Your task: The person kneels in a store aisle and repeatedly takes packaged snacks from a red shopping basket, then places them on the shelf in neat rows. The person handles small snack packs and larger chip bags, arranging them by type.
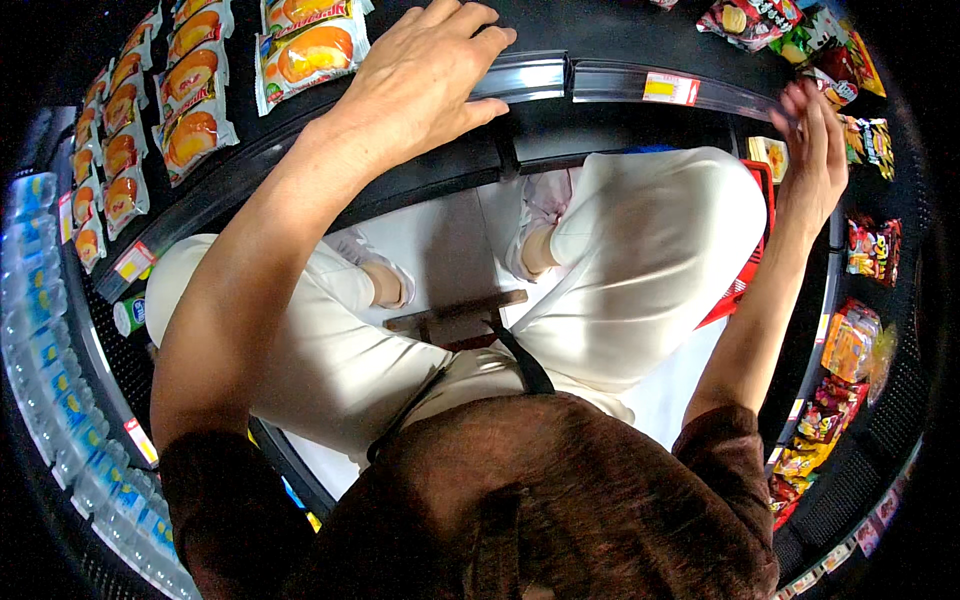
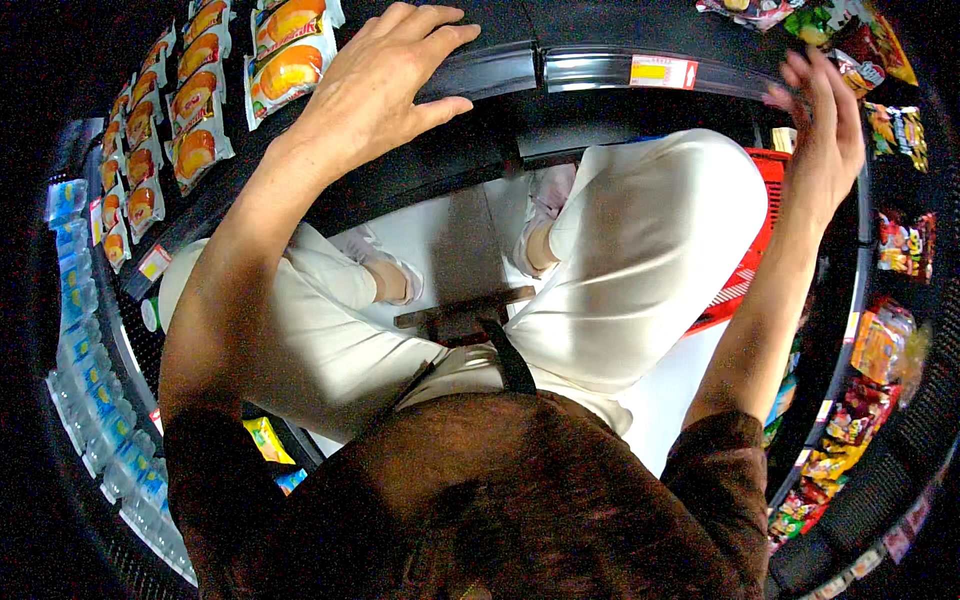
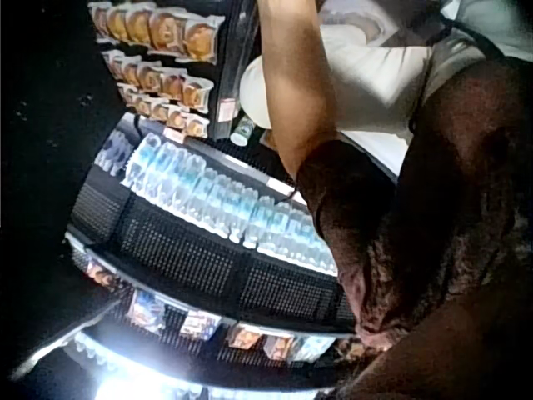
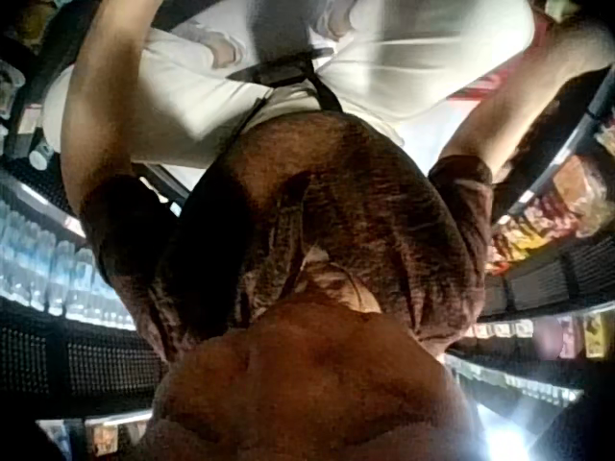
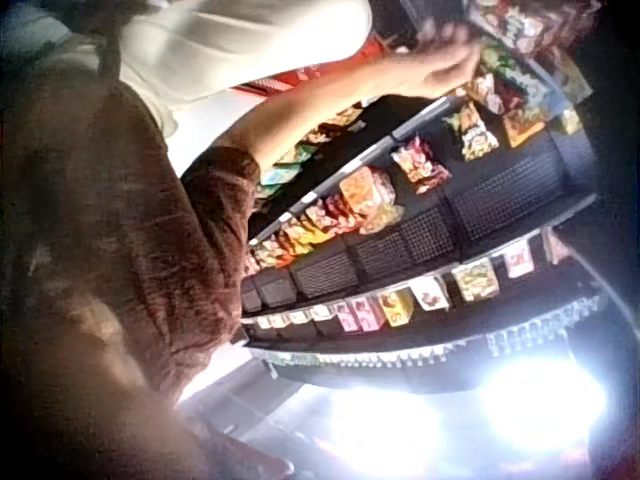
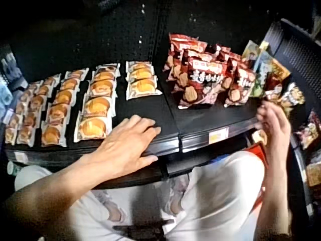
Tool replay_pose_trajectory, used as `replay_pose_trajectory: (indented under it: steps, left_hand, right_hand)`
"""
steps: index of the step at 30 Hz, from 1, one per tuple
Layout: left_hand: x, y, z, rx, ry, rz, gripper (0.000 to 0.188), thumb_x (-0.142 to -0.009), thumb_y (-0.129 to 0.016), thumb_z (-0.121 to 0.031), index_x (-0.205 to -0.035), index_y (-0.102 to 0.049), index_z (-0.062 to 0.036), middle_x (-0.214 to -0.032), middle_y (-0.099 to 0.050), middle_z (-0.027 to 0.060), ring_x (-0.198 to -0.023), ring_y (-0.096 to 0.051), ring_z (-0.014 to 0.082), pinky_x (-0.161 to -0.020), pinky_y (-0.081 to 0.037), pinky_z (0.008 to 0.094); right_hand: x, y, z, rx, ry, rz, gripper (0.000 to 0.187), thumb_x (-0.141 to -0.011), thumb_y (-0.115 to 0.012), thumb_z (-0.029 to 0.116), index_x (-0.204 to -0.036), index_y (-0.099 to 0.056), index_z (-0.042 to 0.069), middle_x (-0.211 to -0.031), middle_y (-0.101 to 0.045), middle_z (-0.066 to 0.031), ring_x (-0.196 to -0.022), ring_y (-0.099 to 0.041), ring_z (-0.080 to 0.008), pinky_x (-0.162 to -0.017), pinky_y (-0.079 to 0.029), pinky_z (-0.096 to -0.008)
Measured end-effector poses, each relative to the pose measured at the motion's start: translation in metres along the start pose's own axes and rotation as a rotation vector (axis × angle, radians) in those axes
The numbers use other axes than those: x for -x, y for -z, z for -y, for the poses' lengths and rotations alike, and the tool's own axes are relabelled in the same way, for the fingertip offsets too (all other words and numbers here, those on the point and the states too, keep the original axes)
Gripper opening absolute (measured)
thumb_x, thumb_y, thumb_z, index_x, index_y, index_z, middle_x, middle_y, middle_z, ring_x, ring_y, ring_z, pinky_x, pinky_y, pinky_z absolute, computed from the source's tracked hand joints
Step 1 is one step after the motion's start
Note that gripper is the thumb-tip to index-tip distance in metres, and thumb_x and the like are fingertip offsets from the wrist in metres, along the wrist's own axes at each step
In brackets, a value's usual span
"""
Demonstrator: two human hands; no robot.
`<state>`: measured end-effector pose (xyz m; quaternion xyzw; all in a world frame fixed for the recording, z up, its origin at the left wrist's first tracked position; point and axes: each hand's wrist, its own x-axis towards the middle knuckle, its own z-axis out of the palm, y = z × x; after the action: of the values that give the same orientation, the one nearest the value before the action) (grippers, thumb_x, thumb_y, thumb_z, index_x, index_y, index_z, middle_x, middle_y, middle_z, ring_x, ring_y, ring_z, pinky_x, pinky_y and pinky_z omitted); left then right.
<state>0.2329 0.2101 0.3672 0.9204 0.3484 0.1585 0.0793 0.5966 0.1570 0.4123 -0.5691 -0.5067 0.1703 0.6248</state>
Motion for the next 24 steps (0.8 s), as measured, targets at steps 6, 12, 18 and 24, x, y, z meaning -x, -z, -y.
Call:
replay_pose_trajectory:
  steps: [6,12,18,24]
  left_hand:
    - [0.003,-0.003,-0.006,-0.106,-0.018,0.039,0.065,-0.080,-0.075,-0.024,-0.133,-0.052,0.0040,-0.137,-0.051,0.0193,-0.123,-0.048,0.0342,-0.104,-0.040,0.0413]
    - [-0.002,0.018,-0.028,-0.073,0.102,0.208,0.069,-0.082,-0.072,-0.023,-0.139,-0.046,0.0034,-0.144,-0.045,0.0219,-0.127,-0.045,0.0365,-0.109,-0.037,0.0415]
    - [-0.008,0.008,-0.024,-0.167,0.137,0.284,0.077,-0.080,-0.074,-0.031,-0.143,-0.042,0.0020,-0.147,-0.042,0.0217,-0.130,-0.042,0.0376,-0.112,-0.035,0.0416]
    - [-0.007,-0.007,-0.024,-0.151,0.072,0.169,0.087,-0.074,-0.079,-0.017,-0.151,-0.038,-0.0160,-0.154,-0.038,0.0110,-0.134,-0.041,0.0379,-0.111,-0.038,0.0453]
  right_hand:
    - [0.083,0.152,-0.199,0.570,-0.515,0.137,0.031,-0.096,-0.065,0.024,-0.114,-0.065,-0.001,-0.104,-0.070,-0.0107,-0.092,-0.067,-0.0175,-0.080,-0.056,-0.0315]
    - [0.193,0.192,-0.317,0.745,-0.745,0.398,0.033,-0.093,-0.066,0.025,-0.115,-0.064,0.000,-0.108,-0.069,-0.0121,-0.096,-0.066,-0.0205,-0.082,-0.055,-0.0336]
    - [0.235,0.204,-0.365,0.757,-0.771,0.471,0.036,-0.091,-0.068,0.026,-0.115,-0.064,0.000,-0.112,-0.067,-0.0136,-0.101,-0.065,-0.0234,-0.085,-0.054,-0.0357]
    - [0.249,0.218,-0.406,0.725,-0.694,0.456,0.039,-0.088,-0.069,0.027,-0.116,-0.063,0.001,-0.116,-0.066,-0.0150,-0.105,-0.064,-0.0263,-0.088,-0.053,-0.0377]
